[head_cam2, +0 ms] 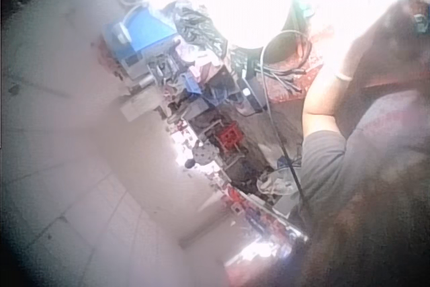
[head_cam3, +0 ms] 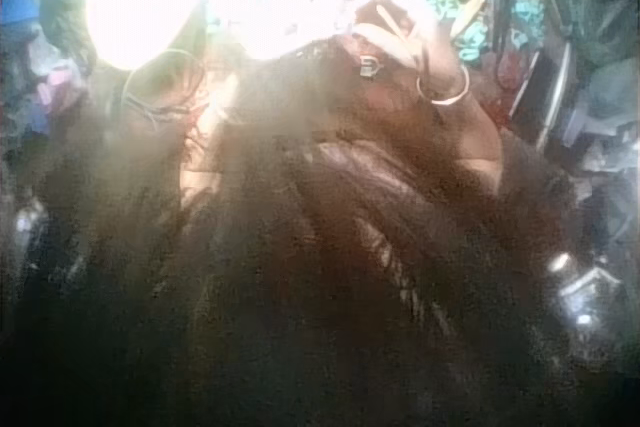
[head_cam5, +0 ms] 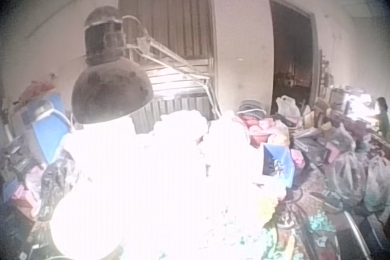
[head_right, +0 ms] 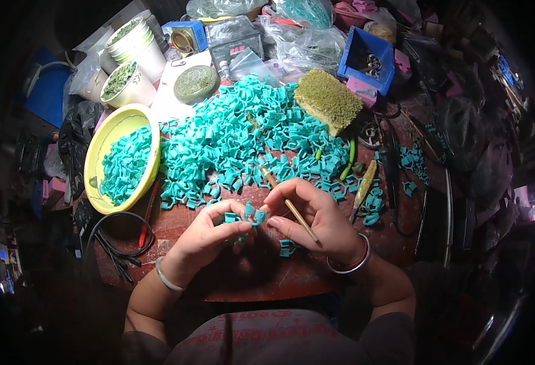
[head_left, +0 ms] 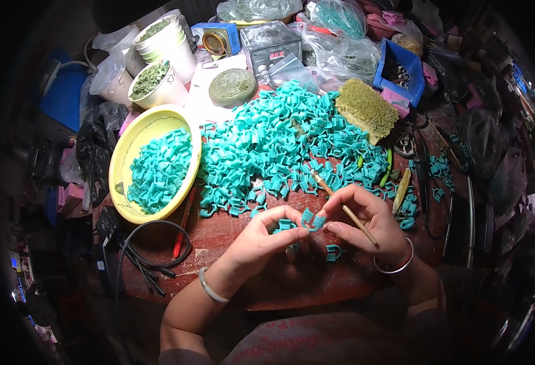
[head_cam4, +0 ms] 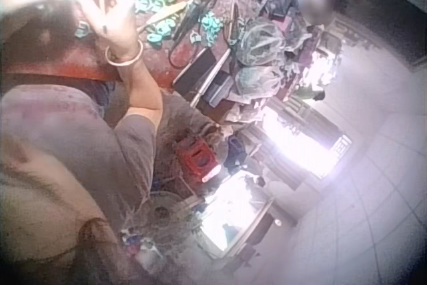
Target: The person joins small blue wax components using a heated tool. They pick up a piece from a pile on the table, apply the tip of the tool to join or smooth sections, and handle the pieces by hand.
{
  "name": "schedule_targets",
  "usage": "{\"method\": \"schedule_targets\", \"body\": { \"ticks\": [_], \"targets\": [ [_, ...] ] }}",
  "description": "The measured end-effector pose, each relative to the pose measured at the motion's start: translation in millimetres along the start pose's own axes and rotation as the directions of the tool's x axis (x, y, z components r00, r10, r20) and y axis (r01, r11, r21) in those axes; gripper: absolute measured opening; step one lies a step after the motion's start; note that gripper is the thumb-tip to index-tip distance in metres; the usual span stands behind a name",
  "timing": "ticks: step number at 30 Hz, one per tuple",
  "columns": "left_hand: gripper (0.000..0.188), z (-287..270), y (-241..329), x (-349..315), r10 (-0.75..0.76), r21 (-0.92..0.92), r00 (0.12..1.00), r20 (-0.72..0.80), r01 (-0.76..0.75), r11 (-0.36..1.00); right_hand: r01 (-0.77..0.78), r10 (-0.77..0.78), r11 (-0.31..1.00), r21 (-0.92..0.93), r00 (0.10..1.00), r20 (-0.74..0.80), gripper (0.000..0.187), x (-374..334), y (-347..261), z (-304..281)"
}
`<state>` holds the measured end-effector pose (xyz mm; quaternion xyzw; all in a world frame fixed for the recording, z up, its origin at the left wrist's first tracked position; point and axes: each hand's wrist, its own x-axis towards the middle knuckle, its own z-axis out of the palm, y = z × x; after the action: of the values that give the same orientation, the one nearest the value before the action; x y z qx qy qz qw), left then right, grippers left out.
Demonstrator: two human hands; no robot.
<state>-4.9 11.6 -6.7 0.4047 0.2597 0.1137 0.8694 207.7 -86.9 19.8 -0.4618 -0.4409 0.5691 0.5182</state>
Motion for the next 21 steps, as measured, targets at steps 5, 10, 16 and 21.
{"method": "schedule_targets", "body": {
  "ticks": [5, 10, 16, 21],
  "targets": [
    [0.009, 0, 5, -1, 0.076, -0.021, 0.994, -0.078, -0.078, 0.997, 0.167, -0.204, 0.821, -0.546, 0.979, -0.007, 0.017, 0, -9, -4],
    [0.012, 1, 7, -1, 0.08, -0.027, 0.985, -0.156, -0.085, 0.996, 0.281, -0.255, 0.454, -0.845, 0.95, 0.179, 0.019, -5, -7, -3],
    [0.013, -1, 7, -2, 0.089, -0.027, 0.981, -0.174, -0.096, 0.995, 0.321, 0.01, 0.384, -0.866, 0.936, 0.352, 0.04, -9, -12, 0],
    [0.014, 1, 9, -1, 0.086, -0.028, 0.98, -0.177, -0.093, 0.995, 0.361, 0.02, 0.399, -0.843, 0.916, 0.401, 0.043, -9, -9, 1]
  ]
}}
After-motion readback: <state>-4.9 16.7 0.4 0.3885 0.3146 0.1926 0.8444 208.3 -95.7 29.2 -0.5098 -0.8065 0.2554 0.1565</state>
